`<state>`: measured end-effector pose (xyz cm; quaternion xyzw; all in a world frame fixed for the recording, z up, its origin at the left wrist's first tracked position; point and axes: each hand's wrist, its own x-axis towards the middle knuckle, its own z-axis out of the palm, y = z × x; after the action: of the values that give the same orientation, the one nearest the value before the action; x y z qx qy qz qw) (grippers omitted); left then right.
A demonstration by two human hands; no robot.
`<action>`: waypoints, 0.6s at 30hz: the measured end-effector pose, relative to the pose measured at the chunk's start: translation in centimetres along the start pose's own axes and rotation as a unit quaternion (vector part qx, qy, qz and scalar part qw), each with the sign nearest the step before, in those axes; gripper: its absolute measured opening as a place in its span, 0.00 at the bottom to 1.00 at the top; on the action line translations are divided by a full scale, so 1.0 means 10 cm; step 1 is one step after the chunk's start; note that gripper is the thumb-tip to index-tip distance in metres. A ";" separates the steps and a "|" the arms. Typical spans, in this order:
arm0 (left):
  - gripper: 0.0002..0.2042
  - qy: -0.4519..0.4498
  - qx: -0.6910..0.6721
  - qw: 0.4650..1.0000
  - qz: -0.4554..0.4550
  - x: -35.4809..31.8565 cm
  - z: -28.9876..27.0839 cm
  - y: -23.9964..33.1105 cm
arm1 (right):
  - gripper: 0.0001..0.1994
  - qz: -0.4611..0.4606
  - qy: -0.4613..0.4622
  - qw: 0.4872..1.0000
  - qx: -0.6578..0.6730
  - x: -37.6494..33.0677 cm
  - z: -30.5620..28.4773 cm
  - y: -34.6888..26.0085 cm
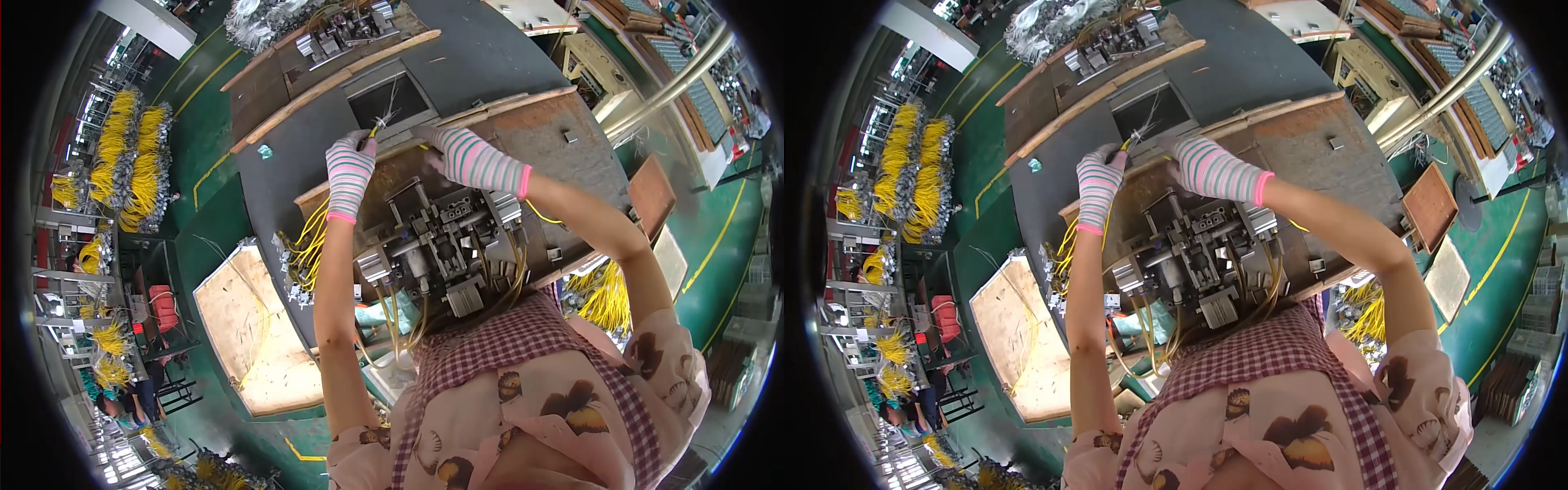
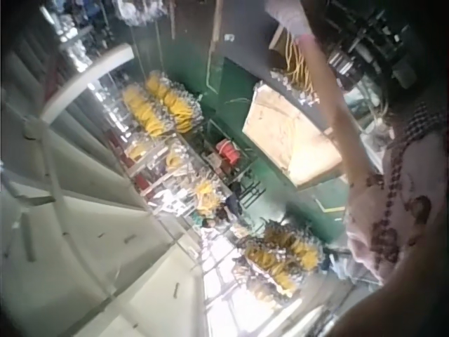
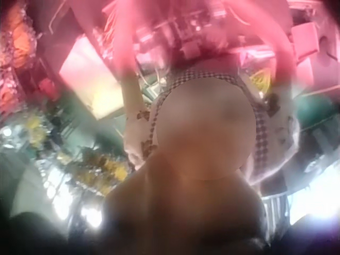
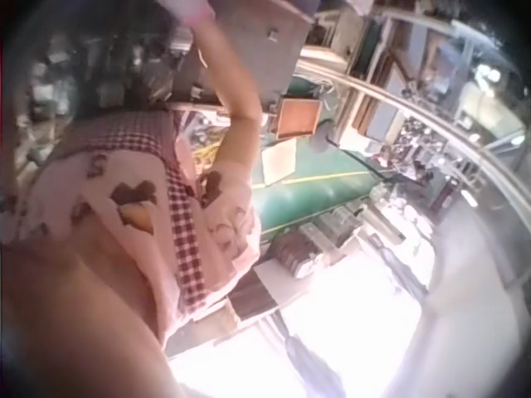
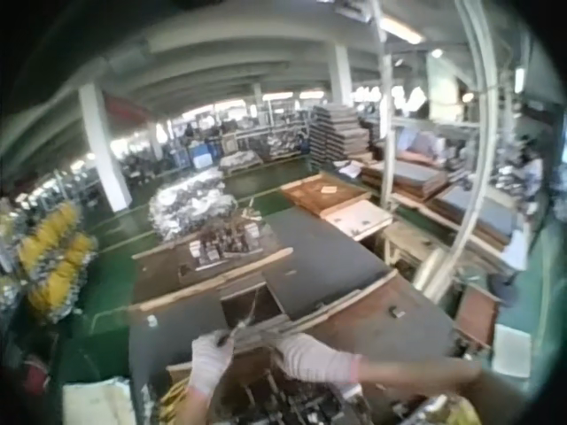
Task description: The person places a bundle of wires on a workbench, fits metal components onto the wires using a tabletop machine, and gathers the processed wires together by hand.
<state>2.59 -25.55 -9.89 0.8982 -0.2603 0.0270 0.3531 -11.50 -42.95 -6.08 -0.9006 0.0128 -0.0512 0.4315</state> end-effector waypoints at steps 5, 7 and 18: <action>0.13 0.031 0.013 0.998 0.050 -0.03 -0.21 0.02 | 0.16 -0.129 0.011 0.949 -0.287 0.22 -0.39 -0.45; 0.13 -0.006 -0.076 0.996 -0.036 -0.01 -0.43 0.00 | 0.14 -0.143 -0.004 0.945 -0.295 0.42 -0.42 -0.66; 0.12 0.002 0.079 0.997 -0.004 0.32 -0.15 -0.35 | 0.07 -0.069 -0.197 0.915 -0.346 1.24 -0.12 -0.88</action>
<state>7.26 -23.85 -10.17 0.9242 -0.2534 0.0482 0.2815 0.53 -39.21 2.56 -0.9840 -0.1180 0.1053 0.0819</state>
